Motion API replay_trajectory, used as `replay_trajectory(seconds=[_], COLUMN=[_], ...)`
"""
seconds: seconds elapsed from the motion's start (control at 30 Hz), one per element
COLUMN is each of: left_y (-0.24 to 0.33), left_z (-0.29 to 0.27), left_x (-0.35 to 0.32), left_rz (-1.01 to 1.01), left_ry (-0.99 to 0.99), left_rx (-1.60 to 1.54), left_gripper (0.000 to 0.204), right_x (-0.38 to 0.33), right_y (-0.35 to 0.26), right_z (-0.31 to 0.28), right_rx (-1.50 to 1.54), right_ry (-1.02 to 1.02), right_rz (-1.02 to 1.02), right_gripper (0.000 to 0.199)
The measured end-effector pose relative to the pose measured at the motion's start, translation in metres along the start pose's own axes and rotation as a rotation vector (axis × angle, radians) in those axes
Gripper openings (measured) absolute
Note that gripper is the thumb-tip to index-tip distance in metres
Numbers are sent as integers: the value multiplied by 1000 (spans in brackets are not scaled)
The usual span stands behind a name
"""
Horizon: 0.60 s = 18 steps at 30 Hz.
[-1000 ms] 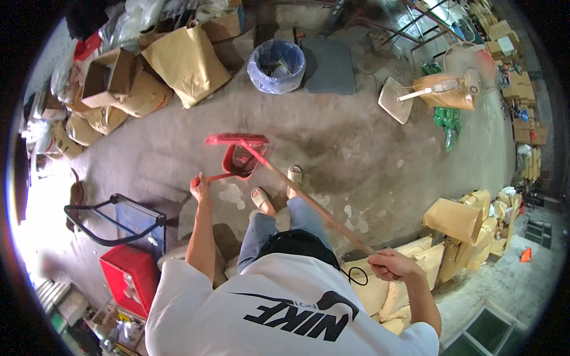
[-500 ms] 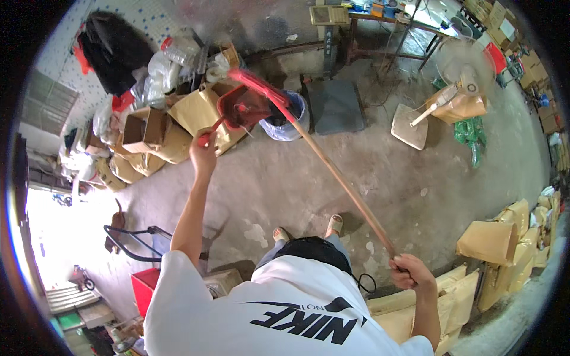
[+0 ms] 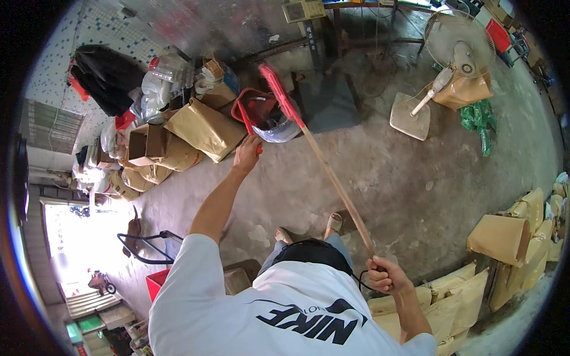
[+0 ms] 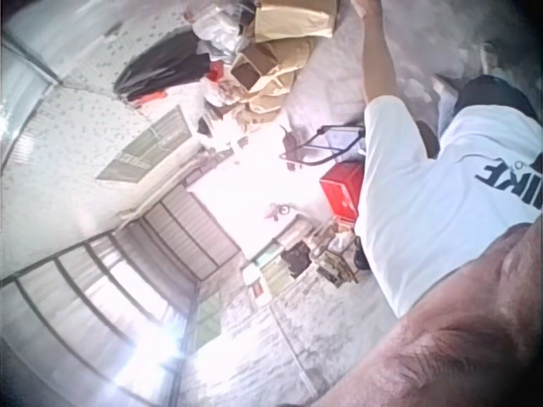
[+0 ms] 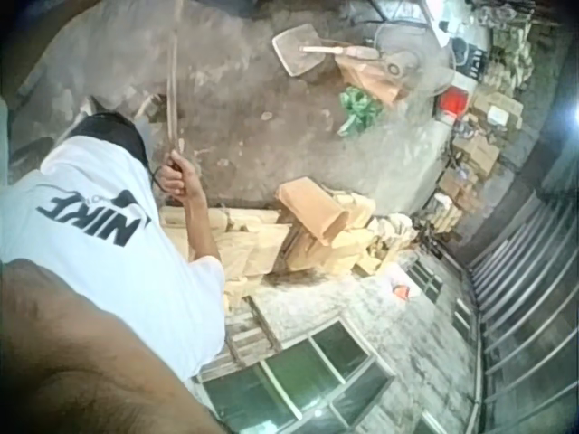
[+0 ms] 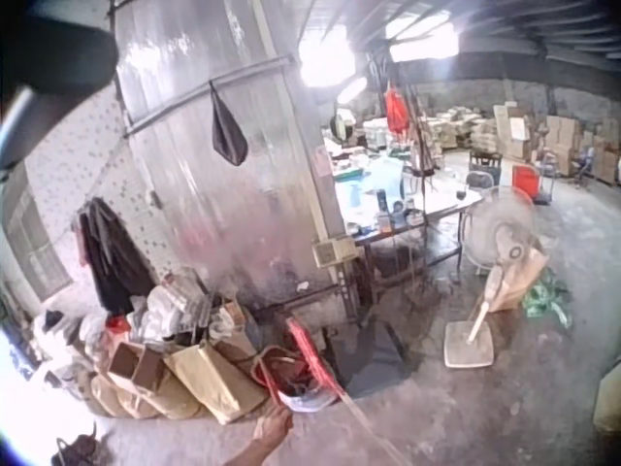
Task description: The person sweeps the workshop floor using a broom, picks up a dustpan, and sweeps the collected debris into the dustpan with the broom.
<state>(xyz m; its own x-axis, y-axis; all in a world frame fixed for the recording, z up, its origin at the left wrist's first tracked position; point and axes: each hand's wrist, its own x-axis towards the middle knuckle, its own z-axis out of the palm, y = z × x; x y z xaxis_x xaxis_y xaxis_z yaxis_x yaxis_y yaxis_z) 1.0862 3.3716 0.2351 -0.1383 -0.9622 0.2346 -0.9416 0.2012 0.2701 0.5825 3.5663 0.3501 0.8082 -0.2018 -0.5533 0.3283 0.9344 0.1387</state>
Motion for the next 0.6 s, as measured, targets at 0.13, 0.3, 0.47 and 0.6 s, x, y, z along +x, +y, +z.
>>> replay_trajectory(seconds=[0.13, 0.3, 0.47, 0.6], left_y=[9, 30, 33, 44], left_z=[3, -22, -40, -57], left_x=[3, 8, -14, -35], left_rz=[60, 34, -44, -254], left_ry=[12, -25, 130, 340], left_rx=[103, 164, 93, -26], left_gripper=[20, 21, 21, 18], right_x=[-13, -32, -55, -56], right_y=[-19, -28, -24, -33], right_z=[-5, -5, 13, 10], right_rx=[36, 46, -327, -92], right_ry=[40, 116, 288, 250], right_rz=[51, 106, 52, 85], right_gripper=[26, 27, 28, 29])
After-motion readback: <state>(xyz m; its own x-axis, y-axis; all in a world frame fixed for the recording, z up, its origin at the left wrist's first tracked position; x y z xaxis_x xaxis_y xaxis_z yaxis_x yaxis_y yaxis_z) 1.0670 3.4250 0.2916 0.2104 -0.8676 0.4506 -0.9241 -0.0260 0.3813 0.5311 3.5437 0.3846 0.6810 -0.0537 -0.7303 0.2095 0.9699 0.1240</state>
